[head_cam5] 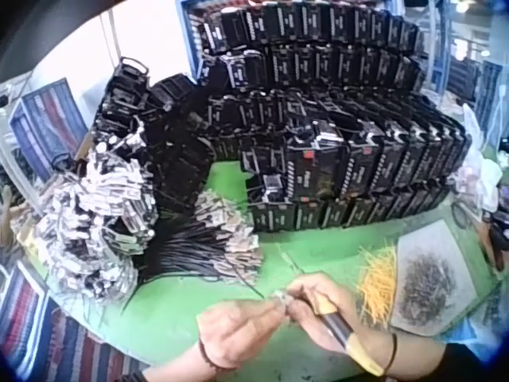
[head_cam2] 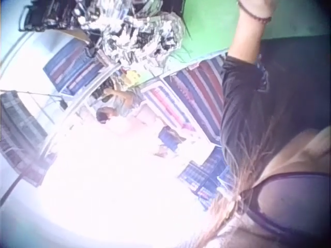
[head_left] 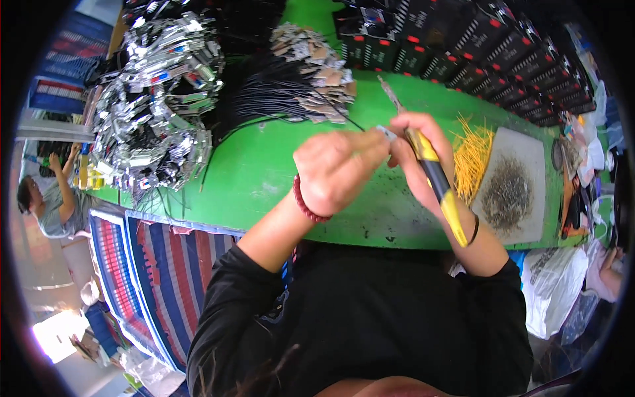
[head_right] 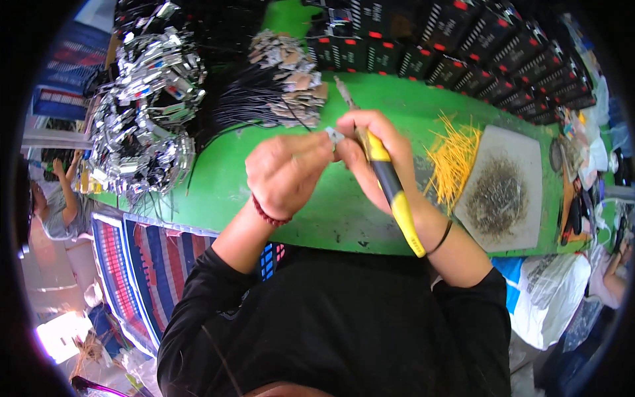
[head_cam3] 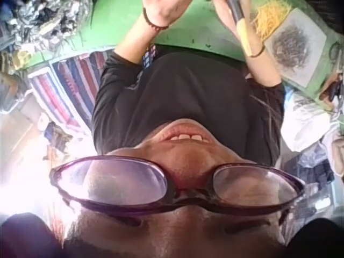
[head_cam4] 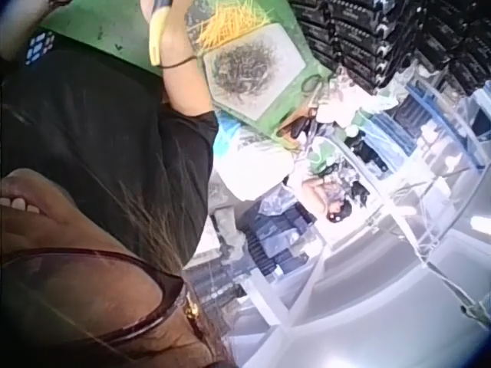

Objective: The person solders wires onto a circuit board using a soldering iron, fits the board inside a plastic toy car body, and places it into a bin before starting on another board.

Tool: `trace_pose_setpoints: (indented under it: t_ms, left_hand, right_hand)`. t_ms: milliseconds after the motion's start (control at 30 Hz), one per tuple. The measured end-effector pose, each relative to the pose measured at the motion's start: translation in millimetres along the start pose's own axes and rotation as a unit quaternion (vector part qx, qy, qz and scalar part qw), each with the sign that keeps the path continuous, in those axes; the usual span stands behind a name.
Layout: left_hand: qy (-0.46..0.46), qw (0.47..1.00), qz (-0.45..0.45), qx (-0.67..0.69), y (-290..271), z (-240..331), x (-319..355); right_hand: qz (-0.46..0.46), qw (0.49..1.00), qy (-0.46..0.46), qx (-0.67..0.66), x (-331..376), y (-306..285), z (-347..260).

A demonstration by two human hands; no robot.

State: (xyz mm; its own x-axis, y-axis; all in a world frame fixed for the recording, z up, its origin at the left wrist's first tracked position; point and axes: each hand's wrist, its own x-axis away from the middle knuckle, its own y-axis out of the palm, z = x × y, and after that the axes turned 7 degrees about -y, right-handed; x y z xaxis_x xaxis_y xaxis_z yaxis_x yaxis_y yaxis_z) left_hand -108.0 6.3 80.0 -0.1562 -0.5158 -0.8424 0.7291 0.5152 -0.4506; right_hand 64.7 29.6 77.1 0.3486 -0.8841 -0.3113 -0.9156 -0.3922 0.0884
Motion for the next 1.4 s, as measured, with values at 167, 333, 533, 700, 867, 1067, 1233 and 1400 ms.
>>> trace_pose_setpoints:
  t_ms: [167,333,533,700,867,1067,1233,1400]
  left_hand:
    - [0.060,0.982,-0.071,0.166,15.7,45.2,13.7]
    - [-0.213,0.931,-0.244,0.167,11.3,48.6,10.2]
    - [-0.283,0.869,-0.381,0.143,-6.3,44.8,39.8]
    - [-0.148,0.921,-0.357,-0.053,-11.2,15.6,49.5]
    - [-0.217,0.899,-0.372,-0.080,-10.6,-2.7,55.5]
    - [-0.181,0.904,-0.388,-0.008,31.2,14.4,35.0]
    - [-0.135,0.904,-0.401,0.058,77.1,29.7,36.8]
    - [-0.122,0.905,-0.396,0.099,108.2,51.0,5.3]
  right_hand:
    - [-0.028,0.991,-0.050,-0.120,56.7,-36.5,-19.9]
    - [-0.068,0.980,-0.133,0.135,84.7,-64.4,-30.4]
    - [0.018,0.990,-0.051,0.129,96.4,-75.9,16.6]
    - [-0.071,0.976,-0.051,0.198,86.6,-65.8,28.2]
    - [-0.080,0.893,-0.100,0.432,81.9,-77.8,40.3]
    - [0.143,0.982,0.008,0.124,110.8,-129.3,0.8]
    - [0.258,0.950,-0.043,0.172,156.1,-180.7,-27.6]
    - [0.414,0.879,-0.083,0.220,191.4,-206.3,-9.7]
